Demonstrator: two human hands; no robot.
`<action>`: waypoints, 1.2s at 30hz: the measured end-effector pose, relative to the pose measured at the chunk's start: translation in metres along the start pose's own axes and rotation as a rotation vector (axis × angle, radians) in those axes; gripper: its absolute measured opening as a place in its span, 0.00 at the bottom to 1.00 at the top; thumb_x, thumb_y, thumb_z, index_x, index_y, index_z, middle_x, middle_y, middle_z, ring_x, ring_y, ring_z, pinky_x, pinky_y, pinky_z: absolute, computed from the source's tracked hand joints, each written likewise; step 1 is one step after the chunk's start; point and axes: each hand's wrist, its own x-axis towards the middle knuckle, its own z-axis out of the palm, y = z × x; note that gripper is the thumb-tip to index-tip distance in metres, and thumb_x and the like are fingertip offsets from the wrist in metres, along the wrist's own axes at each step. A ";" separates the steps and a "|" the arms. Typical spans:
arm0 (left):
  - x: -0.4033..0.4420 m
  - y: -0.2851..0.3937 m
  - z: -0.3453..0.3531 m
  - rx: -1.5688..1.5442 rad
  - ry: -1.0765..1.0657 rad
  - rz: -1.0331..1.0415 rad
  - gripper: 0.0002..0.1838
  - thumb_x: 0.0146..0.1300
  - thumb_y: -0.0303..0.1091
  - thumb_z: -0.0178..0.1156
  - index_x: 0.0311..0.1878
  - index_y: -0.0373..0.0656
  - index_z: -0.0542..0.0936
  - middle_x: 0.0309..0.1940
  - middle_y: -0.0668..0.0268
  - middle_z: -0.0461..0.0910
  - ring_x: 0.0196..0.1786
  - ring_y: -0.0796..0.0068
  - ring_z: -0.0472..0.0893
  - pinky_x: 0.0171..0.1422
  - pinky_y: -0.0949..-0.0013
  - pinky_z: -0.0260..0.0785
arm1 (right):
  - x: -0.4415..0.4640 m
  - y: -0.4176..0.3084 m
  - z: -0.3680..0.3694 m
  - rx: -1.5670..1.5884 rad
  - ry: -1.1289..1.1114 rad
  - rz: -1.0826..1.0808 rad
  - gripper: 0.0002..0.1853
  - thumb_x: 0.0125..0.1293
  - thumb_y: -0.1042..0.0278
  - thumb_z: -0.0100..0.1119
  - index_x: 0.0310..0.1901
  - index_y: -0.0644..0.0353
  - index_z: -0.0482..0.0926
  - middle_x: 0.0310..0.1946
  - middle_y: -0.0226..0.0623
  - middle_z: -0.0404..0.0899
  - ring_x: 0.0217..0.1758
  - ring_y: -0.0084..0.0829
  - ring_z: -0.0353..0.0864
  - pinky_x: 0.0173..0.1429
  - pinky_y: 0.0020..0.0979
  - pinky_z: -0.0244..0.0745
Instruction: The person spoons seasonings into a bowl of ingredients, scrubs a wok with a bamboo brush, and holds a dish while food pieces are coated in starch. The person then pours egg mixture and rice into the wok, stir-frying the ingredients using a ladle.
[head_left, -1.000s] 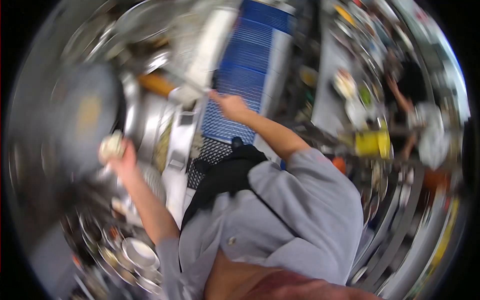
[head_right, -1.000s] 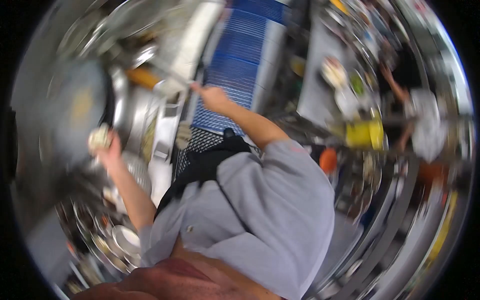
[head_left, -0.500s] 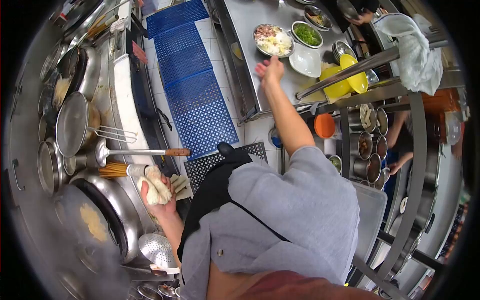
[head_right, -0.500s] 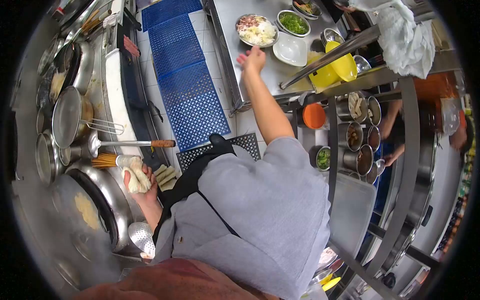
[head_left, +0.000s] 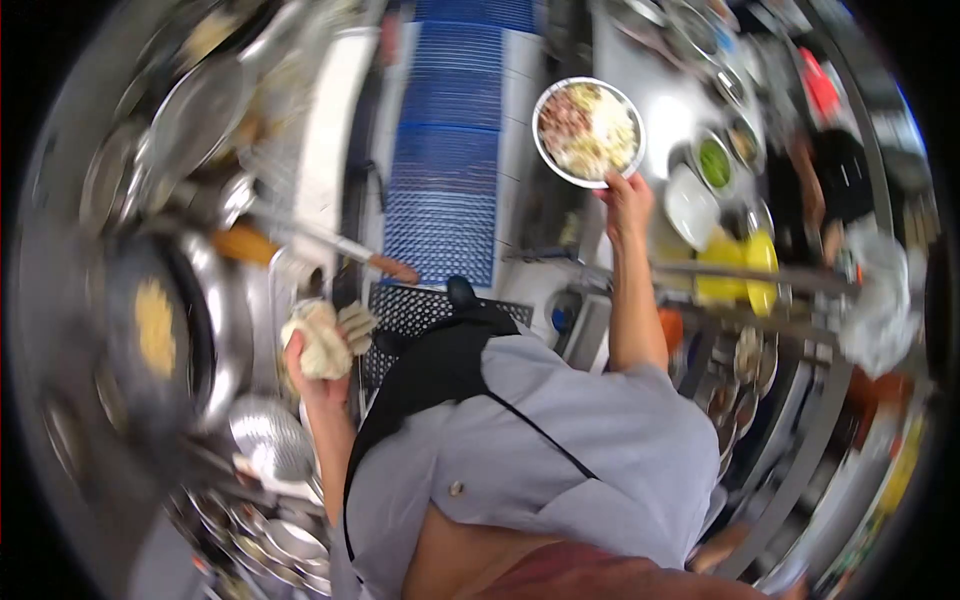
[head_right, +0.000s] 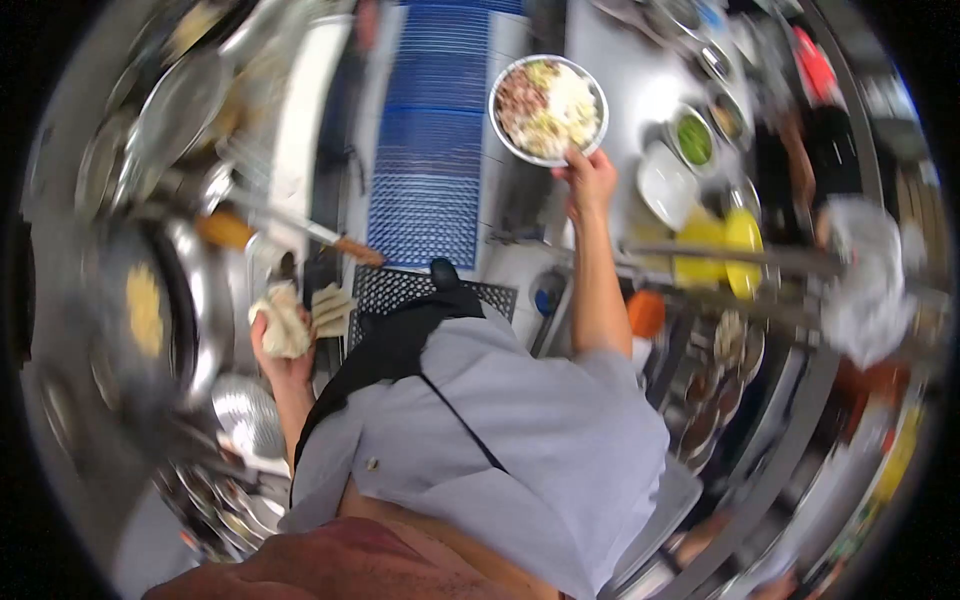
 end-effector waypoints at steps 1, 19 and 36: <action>-0.011 0.002 0.007 -0.017 0.061 0.055 0.26 0.61 0.50 0.56 0.56 0.40 0.72 0.37 0.55 0.79 0.35 0.61 0.80 0.35 0.65 0.74 | -0.008 -0.004 0.022 -0.032 -0.114 0.050 0.16 0.58 0.78 0.62 0.48 0.71 0.76 0.37 0.41 0.82 0.27 0.26 0.82 0.26 0.23 0.79; -0.177 0.009 -0.145 -0.373 0.397 0.568 0.35 0.47 0.44 0.69 0.57 0.34 0.71 0.39 0.56 0.79 0.39 0.62 0.81 0.41 0.63 0.77 | -0.327 0.082 0.650 -0.364 -1.478 -0.274 0.07 0.56 0.78 0.57 0.22 0.65 0.73 0.20 0.44 0.76 0.19 0.38 0.78 0.28 0.37 0.80; -0.175 0.052 -0.146 -0.194 0.502 0.682 0.34 0.39 0.31 0.66 0.55 0.32 0.73 0.42 0.58 0.79 0.43 0.66 0.79 0.48 0.67 0.72 | -0.351 0.110 0.672 -0.456 -1.181 -1.443 0.07 0.54 0.73 0.60 0.32 0.69 0.78 0.44 0.58 0.77 0.43 0.43 0.83 0.40 0.37 0.80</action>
